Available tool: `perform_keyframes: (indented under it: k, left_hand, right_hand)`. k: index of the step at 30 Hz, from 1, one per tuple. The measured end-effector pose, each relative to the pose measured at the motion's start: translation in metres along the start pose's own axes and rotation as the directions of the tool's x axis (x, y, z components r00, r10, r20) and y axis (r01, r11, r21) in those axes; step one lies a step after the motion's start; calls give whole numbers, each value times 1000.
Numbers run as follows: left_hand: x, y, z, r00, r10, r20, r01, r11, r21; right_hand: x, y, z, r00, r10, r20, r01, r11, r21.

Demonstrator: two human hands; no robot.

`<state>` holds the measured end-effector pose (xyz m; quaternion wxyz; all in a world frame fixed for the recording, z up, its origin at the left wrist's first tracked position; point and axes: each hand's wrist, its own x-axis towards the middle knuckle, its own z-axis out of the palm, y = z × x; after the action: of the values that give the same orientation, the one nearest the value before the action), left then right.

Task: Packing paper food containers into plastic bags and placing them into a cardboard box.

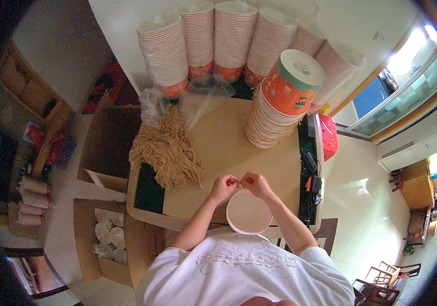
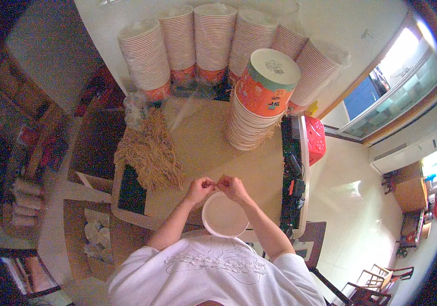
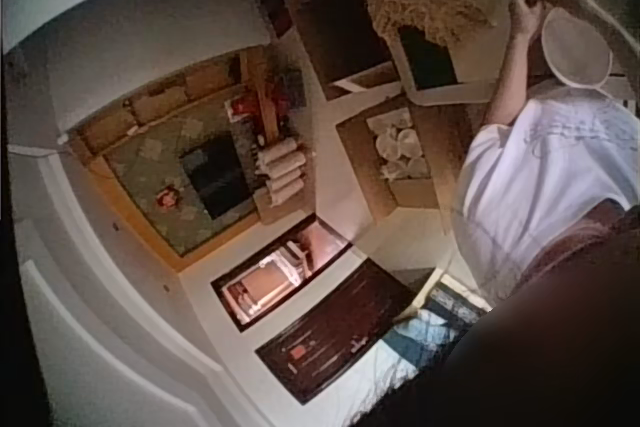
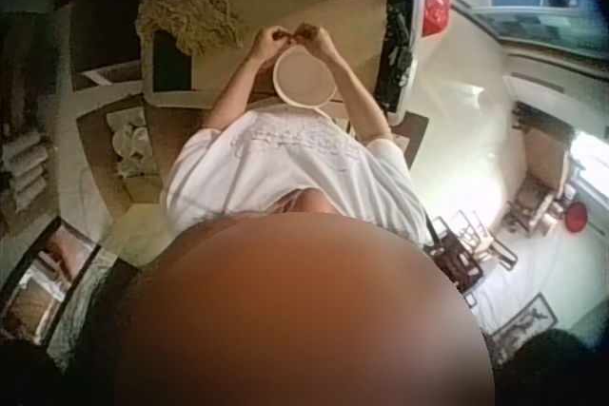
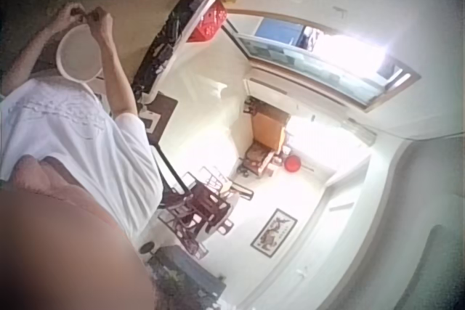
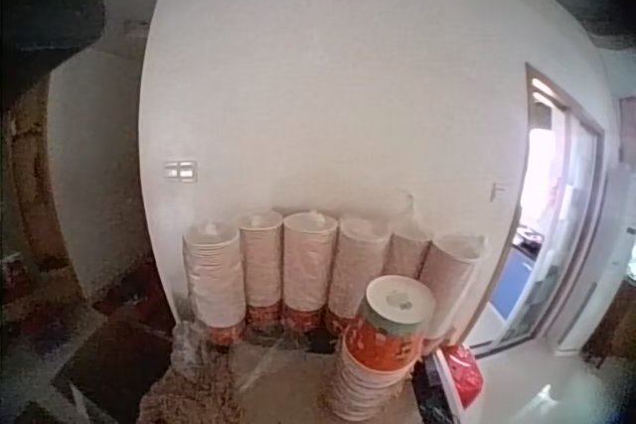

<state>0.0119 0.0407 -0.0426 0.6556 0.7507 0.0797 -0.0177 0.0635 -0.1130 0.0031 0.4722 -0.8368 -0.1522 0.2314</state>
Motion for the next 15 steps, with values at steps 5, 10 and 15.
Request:
perform_keyframes:
  k: [5, 10, 15]
  left_hand:
    - [1, 0, 0, 1000, 10, -1, -10, 1000, 9]
    - [-1, 4, 0, 1000, 28, -2, -28, 1000, -13]
    - [-1, 5, -1, 1000, -13, 28, 13, 1000, 20]
  right_hand:
    - [1, 5, 2, 1000, -5, -19, 5, 999, 35]
    - [2, 6, 2, 999, -35, -26, 35, 999, 9]
    - [4, 13, 4, 999, -31, -34, 32, 999, 28]
